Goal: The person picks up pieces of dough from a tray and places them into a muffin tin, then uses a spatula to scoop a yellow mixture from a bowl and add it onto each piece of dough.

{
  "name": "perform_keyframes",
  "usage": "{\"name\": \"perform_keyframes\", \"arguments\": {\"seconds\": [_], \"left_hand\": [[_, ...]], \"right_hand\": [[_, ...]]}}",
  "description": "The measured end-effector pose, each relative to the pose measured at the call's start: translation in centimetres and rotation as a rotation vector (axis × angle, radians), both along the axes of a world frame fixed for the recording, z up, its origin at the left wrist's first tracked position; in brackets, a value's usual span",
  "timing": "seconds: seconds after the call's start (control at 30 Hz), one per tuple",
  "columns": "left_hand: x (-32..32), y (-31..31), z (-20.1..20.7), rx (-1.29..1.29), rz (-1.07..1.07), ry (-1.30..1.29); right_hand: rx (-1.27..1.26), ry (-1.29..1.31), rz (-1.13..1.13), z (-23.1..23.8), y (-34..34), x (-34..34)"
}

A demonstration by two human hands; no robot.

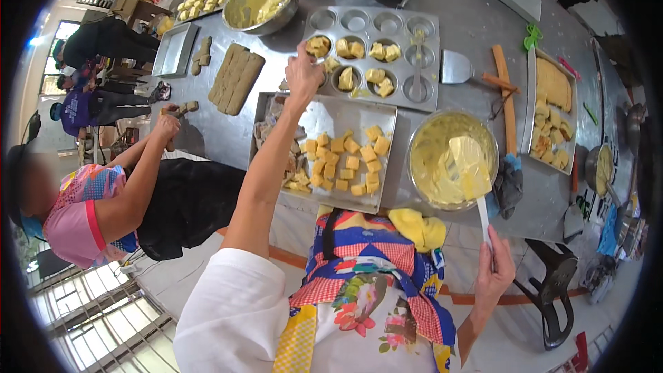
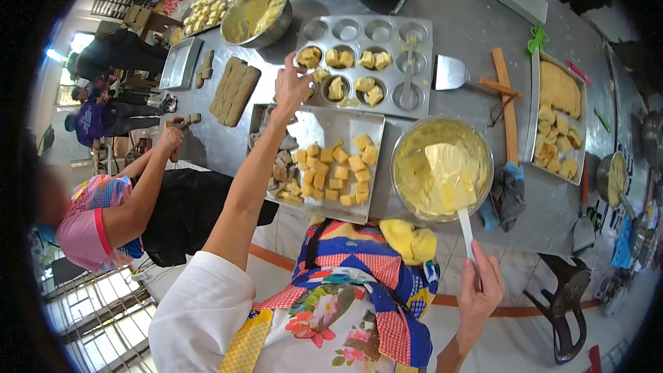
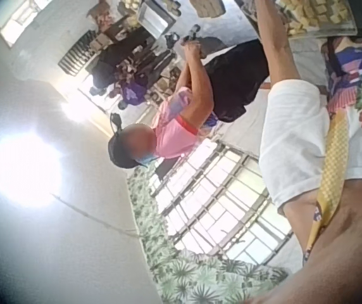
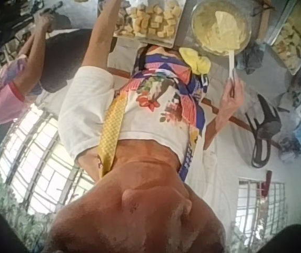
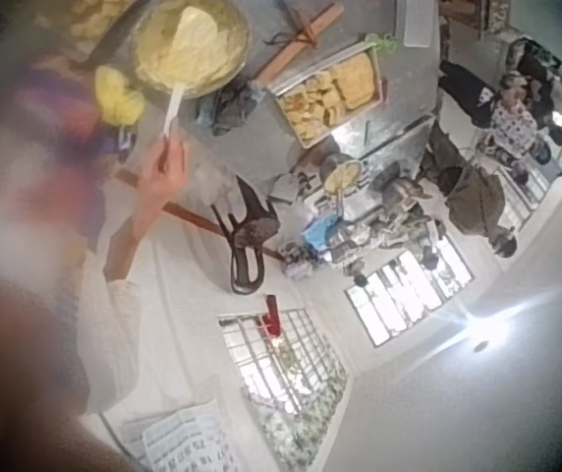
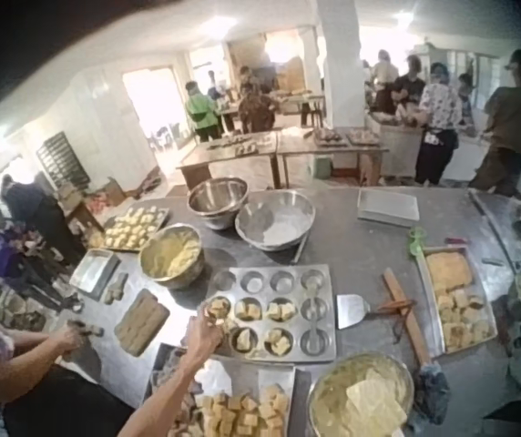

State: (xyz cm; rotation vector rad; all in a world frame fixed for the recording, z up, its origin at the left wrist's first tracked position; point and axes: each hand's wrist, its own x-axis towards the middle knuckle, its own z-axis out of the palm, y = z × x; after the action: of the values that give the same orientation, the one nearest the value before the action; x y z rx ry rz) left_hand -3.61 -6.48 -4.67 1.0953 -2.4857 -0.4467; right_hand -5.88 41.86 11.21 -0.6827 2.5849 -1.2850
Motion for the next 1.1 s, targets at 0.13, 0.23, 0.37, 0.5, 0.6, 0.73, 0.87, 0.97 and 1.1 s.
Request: {"name": "perform_keyframes", "arguments": {"seconds": [0.13,0.23,0.37,0.5,0.6,0.73,0.87,0.97,1.1], "left_hand": [[0.6,2.7,3.8,-0.101,-0.087,0.044],[2.3,6.1,3.7,0.078,-0.449,0.075],[2.8,10.9,3.8,0.236,-0.854,-0.15],[3.1,11.3,1.5,0.255,-0.91,-0.27],[3.0,11.4,0.9,0.299,-0.906,-0.299],[2.7,11.5,0.4,0.284,-0.916,-0.302],[3.0,11.3,-0.3,0.242,-0.904,-0.264],[3.4,11.1,0.1,0.251,-0.875,-0.176],[4.3,11.7,2.4,0.376,-0.68,0.07]], "right_hand": [[-0.119,-0.176,-0.16,-0.9,1.3,0.6],[-0.321,-0.404,-0.291,-1.5,2.1,0.4],[-0.533,-0.531,-0.339,-1.5,1.8,-0.5],[-0.534,-0.529,-0.289,-1.4,2.2,-0.8],[-0.533,-0.524,-0.286,-1.4,2.8,-0.4],[-0.513,-0.523,-0.314,-1.3,3.5,0.1],[-0.486,-0.555,-0.316,-0.8,2.8,0.5],[-0.354,-0.53,-0.265,-0.8,2.9,0.0],[-0.114,-0.336,-0.063,-4.1,3.0,-2.2]]}}
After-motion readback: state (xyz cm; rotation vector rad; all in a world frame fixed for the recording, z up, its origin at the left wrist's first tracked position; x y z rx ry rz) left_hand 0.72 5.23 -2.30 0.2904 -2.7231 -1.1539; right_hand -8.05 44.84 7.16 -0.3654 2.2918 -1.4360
